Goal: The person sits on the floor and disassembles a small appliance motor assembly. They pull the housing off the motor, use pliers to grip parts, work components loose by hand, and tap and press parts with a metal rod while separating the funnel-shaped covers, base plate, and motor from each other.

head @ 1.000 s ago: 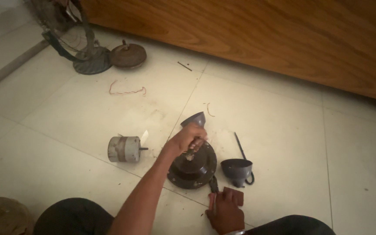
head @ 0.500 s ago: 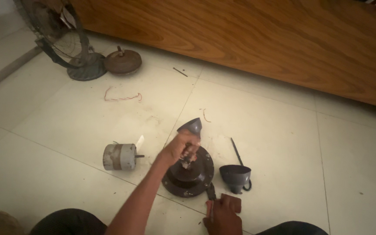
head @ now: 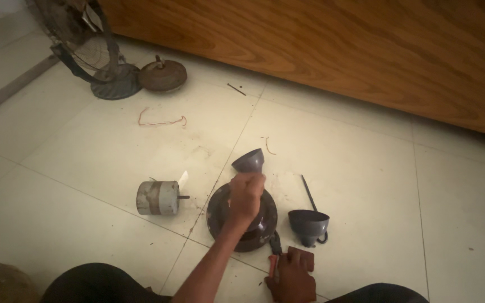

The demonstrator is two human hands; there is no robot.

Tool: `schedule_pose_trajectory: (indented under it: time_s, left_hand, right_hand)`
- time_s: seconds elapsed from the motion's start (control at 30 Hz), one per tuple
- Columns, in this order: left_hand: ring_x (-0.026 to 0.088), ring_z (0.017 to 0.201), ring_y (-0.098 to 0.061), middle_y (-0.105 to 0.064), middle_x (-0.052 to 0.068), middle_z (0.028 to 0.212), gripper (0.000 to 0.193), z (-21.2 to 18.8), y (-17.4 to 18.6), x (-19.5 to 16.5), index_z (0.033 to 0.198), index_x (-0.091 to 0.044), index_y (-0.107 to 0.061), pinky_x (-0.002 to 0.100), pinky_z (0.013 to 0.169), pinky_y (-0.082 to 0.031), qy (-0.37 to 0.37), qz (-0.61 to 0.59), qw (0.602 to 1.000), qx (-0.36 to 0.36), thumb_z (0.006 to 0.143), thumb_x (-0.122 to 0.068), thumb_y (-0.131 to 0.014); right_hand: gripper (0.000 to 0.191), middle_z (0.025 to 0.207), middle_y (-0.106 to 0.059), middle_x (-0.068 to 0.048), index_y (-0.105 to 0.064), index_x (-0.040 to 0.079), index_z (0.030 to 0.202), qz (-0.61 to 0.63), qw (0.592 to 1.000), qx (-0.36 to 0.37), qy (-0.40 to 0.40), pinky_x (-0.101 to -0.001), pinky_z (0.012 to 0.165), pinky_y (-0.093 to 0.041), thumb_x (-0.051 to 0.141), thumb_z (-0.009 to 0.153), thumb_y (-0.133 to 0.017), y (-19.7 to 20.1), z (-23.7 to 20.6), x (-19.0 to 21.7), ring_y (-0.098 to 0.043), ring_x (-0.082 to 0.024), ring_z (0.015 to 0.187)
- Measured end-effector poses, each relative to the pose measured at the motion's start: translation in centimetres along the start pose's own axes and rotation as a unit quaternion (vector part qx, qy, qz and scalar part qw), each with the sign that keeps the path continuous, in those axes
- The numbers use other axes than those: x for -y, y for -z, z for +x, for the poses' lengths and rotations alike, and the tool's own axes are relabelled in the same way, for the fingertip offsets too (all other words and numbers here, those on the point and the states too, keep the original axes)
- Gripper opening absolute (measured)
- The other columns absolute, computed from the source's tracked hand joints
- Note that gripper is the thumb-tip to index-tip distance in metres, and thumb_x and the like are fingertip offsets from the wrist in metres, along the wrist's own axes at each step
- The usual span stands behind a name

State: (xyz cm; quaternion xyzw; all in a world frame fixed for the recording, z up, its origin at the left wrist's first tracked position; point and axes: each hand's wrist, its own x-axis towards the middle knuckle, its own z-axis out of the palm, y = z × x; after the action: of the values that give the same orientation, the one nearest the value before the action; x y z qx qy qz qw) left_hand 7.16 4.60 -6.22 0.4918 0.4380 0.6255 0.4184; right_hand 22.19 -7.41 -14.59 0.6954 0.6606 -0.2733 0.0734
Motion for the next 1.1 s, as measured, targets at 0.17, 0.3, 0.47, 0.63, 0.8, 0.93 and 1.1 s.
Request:
schedule_pose_trajectory:
  time_s: [0.17,0.3,0.47,0.63,0.8,0.93,1.1]
  left_hand:
    - [0.010,0.050,-0.034,-0.038,0.001,0.050,0.041,-1.6,-0.4,-1.6,0.062,-0.002,-0.047,0.037,0.046,-0.028,0.003,0.088,0.992,-0.090,0.097,-0.023,-0.052]
    - [0.012,0.048,-0.035,-0.037,0.003,0.048,0.045,-1.3,-0.8,-0.6,0.062,-0.002,-0.044,0.038,0.047,-0.030,-0.025,0.106,0.984,-0.138,0.102,-0.024,-0.046]
    - [0.024,0.058,-0.041,-0.044,0.013,0.069,0.037,-0.7,1.4,1.3,0.082,0.000,-0.046,0.042,0.058,-0.031,-0.356,0.338,0.867,-0.090,0.115,-0.015,-0.039]
    - [0.021,0.050,-0.037,-0.038,0.010,0.055,0.041,-0.8,1.6,1.4,0.066,-0.002,-0.039,0.042,0.052,-0.027,-0.183,0.151,0.969,-0.072,0.104,-0.017,-0.044]
    - [0.016,0.048,-0.037,-0.041,0.006,0.052,0.041,-0.6,1.6,0.7,0.061,-0.002,-0.040,0.038,0.048,-0.029,-0.082,0.032,0.996,-0.033,0.098,-0.017,-0.047]
    - [0.013,0.045,-0.039,-0.043,0.003,0.050,0.043,0.3,2.7,1.1,0.055,-0.002,-0.042,0.033,0.045,-0.029,0.013,-0.050,0.997,0.058,0.094,-0.017,-0.051]
    - [0.010,0.044,-0.040,-0.043,0.000,0.051,0.040,1.7,4.0,1.8,0.059,-0.007,-0.041,0.028,0.044,-0.031,-0.041,-0.042,0.981,0.187,0.094,-0.022,-0.053]
  right_hand:
    - [0.068,0.145,-0.038,-0.011,-0.056,0.013,0.132,0.010,1.000,-0.016,0.014,-0.0415,0.100,-0.057,0.038,0.075,-0.085,-0.2,0.0,-0.3,-0.040,-0.032,0.141]
    - [0.067,0.144,-0.037,-0.012,-0.056,0.013,0.130,0.017,0.999,-0.027,0.022,-0.0434,0.096,-0.058,0.036,0.075,-0.086,-0.6,0.2,-0.6,-0.042,-0.034,0.138]
    - [0.065,0.142,-0.039,-0.014,-0.057,0.011,0.127,0.018,0.998,-0.044,0.040,-0.0436,0.094,-0.058,0.036,0.074,-0.086,-1.1,0.2,-0.8,-0.045,-0.035,0.135]
    - [0.063,0.140,-0.040,-0.012,-0.057,0.014,0.128,0.012,0.999,-0.040,0.029,-0.0446,0.094,-0.058,0.038,0.077,-0.084,-1.1,0.1,-0.7,-0.047,-0.034,0.134]
    - [0.065,0.143,-0.037,-0.013,-0.057,0.015,0.131,0.021,0.998,-0.047,0.031,-0.0441,0.097,-0.057,0.037,0.076,-0.085,-0.7,0.0,-0.5,-0.045,-0.035,0.136]
    - [0.067,0.144,-0.037,-0.012,-0.056,0.016,0.133,0.020,0.999,-0.041,0.020,-0.0428,0.098,-0.057,0.036,0.076,-0.085,-0.3,-0.3,-0.2,-0.043,-0.033,0.139]
    - [0.070,0.144,-0.036,-0.013,-0.053,0.012,0.134,0.013,0.999,-0.023,0.019,-0.0426,0.102,-0.055,0.035,0.077,-0.085,0.1,-0.4,-0.1,-0.040,-0.032,0.141]
